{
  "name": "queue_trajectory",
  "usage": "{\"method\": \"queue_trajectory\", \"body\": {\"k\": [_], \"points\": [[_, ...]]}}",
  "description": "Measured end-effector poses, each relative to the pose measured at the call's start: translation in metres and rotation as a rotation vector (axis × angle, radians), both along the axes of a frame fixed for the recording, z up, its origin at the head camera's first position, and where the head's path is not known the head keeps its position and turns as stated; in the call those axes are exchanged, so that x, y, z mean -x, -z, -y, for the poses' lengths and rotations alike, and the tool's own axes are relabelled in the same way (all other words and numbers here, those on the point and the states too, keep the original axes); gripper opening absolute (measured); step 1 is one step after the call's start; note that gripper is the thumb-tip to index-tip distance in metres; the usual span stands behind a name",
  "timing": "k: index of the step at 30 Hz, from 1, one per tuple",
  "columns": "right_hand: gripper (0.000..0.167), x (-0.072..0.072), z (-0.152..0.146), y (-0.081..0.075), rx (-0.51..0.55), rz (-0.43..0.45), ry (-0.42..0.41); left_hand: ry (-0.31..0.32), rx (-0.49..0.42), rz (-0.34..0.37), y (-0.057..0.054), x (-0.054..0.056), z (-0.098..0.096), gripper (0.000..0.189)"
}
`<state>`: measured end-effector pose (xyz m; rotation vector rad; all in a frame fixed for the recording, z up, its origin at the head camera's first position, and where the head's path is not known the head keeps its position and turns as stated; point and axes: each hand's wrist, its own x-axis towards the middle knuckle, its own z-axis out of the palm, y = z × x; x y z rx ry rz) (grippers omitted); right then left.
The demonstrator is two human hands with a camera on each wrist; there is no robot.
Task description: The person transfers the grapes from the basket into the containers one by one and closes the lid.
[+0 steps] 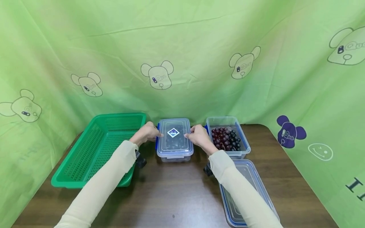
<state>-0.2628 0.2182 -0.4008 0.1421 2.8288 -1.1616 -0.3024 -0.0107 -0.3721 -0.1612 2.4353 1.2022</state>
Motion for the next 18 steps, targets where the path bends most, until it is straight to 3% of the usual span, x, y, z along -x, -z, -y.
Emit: {"method": "queue_trajectory", "body": {"k": [12,18], "points": [[0.048,-0.0039,0.0041,-0.0007,0.038,-0.005,0.028,-0.015,0.008,0.0,-0.0029,-0.0019,0.0006,0.036],[0.043,-0.0044,0.0007,0.0033,0.203,0.102,0.055,0.02,0.007,-0.016,-0.0017,-0.0037,-0.0002,0.031]]}}
